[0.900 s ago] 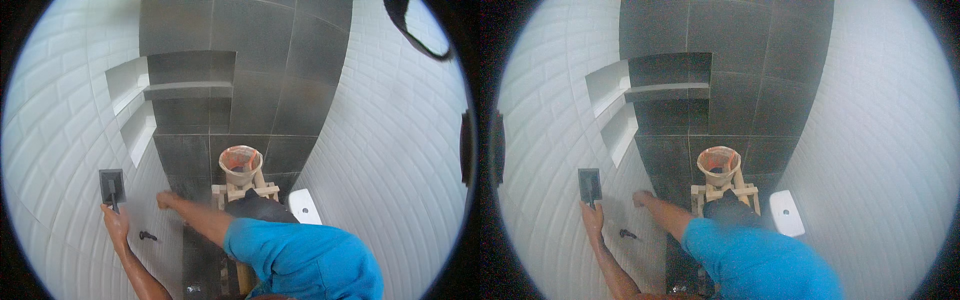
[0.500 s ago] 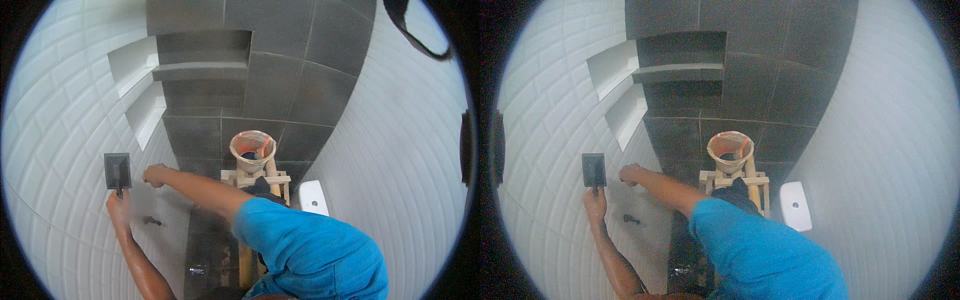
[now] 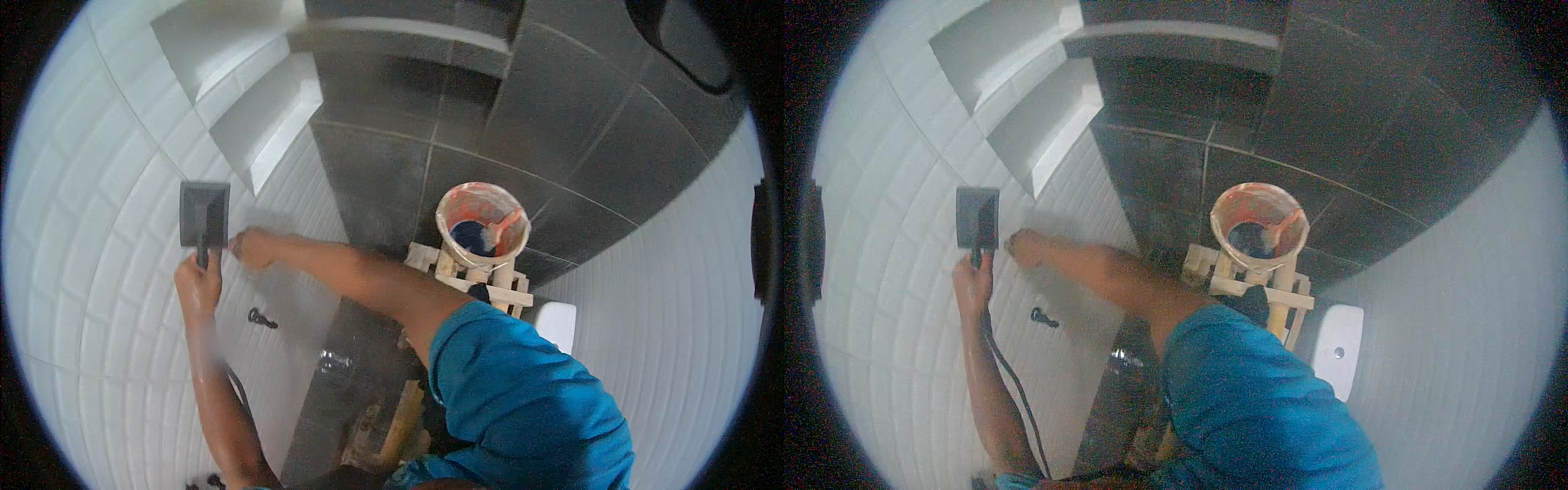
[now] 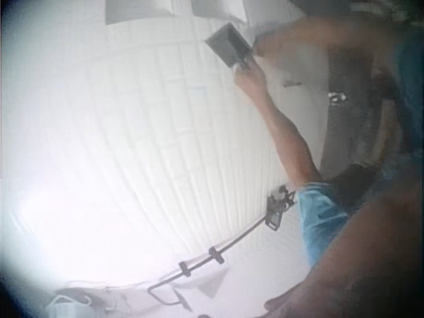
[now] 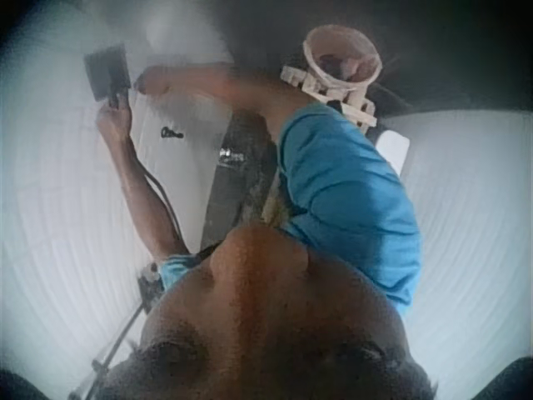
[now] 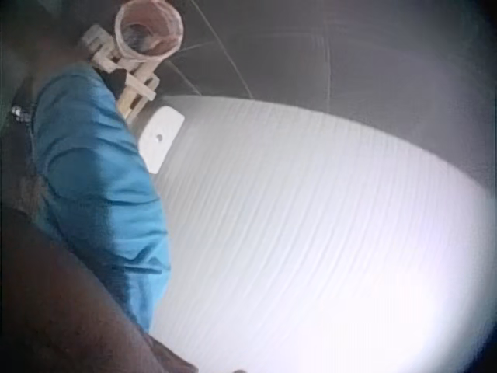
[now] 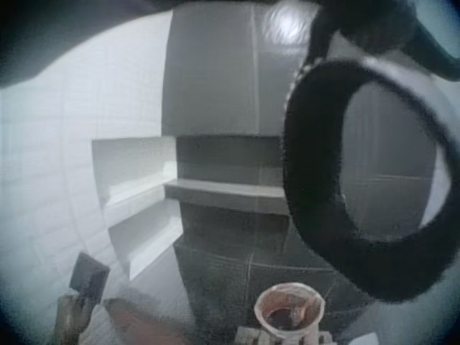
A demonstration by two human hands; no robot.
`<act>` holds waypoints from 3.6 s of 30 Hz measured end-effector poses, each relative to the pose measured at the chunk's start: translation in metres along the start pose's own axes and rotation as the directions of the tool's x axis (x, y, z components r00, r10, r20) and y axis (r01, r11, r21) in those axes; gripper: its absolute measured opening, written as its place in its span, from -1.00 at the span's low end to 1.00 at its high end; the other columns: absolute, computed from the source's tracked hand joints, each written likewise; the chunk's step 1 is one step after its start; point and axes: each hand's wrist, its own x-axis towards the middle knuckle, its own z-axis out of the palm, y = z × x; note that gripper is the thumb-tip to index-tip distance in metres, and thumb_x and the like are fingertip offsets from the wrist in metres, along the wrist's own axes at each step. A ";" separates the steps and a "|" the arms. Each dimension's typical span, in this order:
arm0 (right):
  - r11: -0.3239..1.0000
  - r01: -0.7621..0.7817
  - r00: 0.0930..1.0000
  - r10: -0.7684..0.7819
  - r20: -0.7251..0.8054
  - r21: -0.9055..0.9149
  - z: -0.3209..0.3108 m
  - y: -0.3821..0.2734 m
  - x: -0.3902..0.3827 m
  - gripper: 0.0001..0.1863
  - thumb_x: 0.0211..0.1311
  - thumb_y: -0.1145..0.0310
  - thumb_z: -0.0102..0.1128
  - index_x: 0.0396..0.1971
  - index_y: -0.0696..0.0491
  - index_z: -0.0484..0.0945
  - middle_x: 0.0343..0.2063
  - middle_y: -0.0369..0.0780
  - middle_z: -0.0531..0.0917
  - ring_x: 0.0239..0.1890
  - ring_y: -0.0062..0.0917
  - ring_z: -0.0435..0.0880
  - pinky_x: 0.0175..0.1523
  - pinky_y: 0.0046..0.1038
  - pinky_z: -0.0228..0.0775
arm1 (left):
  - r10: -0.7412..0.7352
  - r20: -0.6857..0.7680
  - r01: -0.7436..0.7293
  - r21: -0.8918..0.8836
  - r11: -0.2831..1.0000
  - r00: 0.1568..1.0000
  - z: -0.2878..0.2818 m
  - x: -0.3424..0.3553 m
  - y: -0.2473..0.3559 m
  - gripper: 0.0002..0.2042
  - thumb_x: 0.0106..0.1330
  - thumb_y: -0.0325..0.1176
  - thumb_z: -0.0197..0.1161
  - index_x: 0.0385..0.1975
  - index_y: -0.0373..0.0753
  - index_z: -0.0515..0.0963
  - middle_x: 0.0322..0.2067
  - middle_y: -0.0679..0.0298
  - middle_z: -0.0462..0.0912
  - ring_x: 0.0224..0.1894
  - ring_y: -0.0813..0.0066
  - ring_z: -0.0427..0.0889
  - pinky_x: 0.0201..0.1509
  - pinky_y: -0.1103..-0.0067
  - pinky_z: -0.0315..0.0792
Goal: The person applies grout to the joints between white wall tiles using a grout float, then wipes the surface with a sponge. The person works on a vertical tiled wall in a bathroom, smoothing the grout and cleaning excess material.
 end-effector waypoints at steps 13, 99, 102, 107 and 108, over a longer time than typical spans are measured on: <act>0.828 -0.199 0.626 0.519 -0.583 0.524 0.010 0.121 -0.043 -0.64 0.37 0.36 -0.06 0.08 0.09 0.53 -0.03 0.00 0.63 0.03 -0.04 0.59 0.17 -0.12 0.37 | -0.338 0.291 0.304 0.157 0.940 0.895 0.029 0.062 -0.010 -0.62 0.30 -0.12 0.26 -0.43 -0.41 0.58 -0.66 0.10 0.53 -0.58 0.33 0.51 -0.37 0.37 0.40; 0.831 -0.505 0.842 0.416 -0.343 -0.234 -0.083 0.323 0.113 -0.36 0.39 0.03 -0.25 0.28 0.20 0.30 0.29 0.00 0.30 0.36 -0.16 0.24 0.42 -0.06 -0.06 | -0.401 0.415 0.410 0.073 0.909 0.817 0.055 0.128 0.019 -0.65 0.36 -0.17 0.28 -0.49 -0.37 0.52 -0.66 0.42 0.41 -0.54 0.61 0.31 -0.44 0.54 0.24; 0.746 -0.631 0.722 0.461 -0.516 -0.215 -0.083 0.318 0.116 -0.33 0.38 0.05 -0.24 0.32 0.23 0.25 0.34 0.03 0.28 0.36 -0.18 0.26 0.49 -0.10 -0.11 | -0.493 0.446 0.521 0.069 0.851 0.747 0.054 0.131 0.022 -0.65 0.37 -0.16 0.27 -0.47 -0.38 0.53 -0.66 0.40 0.42 -0.53 0.61 0.32 -0.42 0.53 0.26; 0.857 -0.455 0.867 0.364 -0.340 -0.244 -0.091 0.305 0.137 -0.51 0.25 0.19 -0.01 0.05 0.22 0.53 0.07 0.04 0.55 0.08 -0.22 0.55 0.31 -0.03 0.20 | -0.376 0.382 0.347 0.145 0.927 0.844 0.062 0.131 0.033 -0.64 0.39 -0.17 0.24 -0.45 -0.41 0.52 -0.65 0.25 0.47 -0.52 0.55 0.35 -0.40 0.47 0.32; 0.827 -0.538 0.789 0.426 -0.443 -0.162 -0.089 0.302 0.149 -0.51 0.26 0.19 -0.02 0.06 0.22 0.51 0.08 0.05 0.54 0.09 -0.21 0.53 0.32 -0.04 0.19 | -0.359 0.374 0.312 0.182 0.933 0.855 0.064 0.132 0.037 -0.64 0.39 -0.17 0.23 -0.45 -0.42 0.52 -0.65 0.21 0.48 -0.52 0.54 0.36 -0.39 0.46 0.33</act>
